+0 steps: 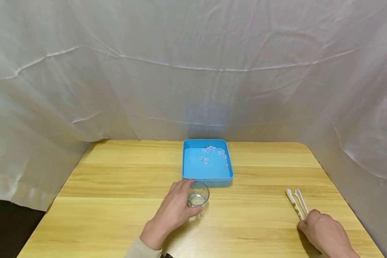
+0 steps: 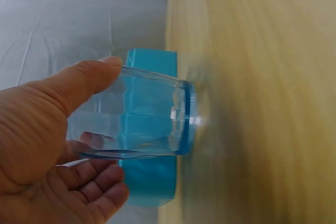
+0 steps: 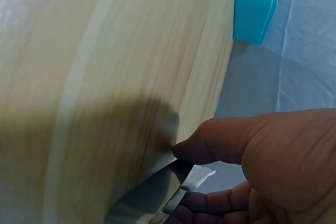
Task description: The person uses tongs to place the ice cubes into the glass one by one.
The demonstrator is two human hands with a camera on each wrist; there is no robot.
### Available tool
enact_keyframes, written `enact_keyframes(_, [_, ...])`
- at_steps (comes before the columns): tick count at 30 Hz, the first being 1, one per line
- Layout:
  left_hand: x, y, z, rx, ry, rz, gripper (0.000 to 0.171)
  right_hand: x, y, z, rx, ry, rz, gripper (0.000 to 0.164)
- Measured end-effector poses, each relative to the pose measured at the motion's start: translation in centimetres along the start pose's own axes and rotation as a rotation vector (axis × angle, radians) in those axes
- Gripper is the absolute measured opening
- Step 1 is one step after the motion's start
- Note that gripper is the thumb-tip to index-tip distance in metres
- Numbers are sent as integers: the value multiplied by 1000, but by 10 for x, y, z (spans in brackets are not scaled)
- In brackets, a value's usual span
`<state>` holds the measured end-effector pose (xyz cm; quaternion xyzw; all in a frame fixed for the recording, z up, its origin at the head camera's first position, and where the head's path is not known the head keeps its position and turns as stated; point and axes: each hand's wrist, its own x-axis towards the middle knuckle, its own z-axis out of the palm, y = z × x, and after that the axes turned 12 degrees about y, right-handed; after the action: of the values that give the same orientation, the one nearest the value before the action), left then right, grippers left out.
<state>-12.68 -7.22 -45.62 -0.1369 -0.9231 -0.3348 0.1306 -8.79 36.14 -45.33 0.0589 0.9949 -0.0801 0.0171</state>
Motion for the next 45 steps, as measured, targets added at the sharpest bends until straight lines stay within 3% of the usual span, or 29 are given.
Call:
enact_keyframes(10, [6,4,-8,124,-15,138,85,2,1,2,-3,-15,10,27])
enact_keyframes(19, [9,4,-11,144,-19,158,84,2,1,1,11,23,26,27])
enact_keyframes(26, [9,10,-12,232,11,229,81,1,0,3,35,197,-28,28])
enact_keyframes(32, [10,11,-11,245,22,237,82,3,-3,7,82,365,-57,27])
enact_keyframes(45, [9,8,-10,238,33,251,81,21,-26,-3,126,470,-80,24])
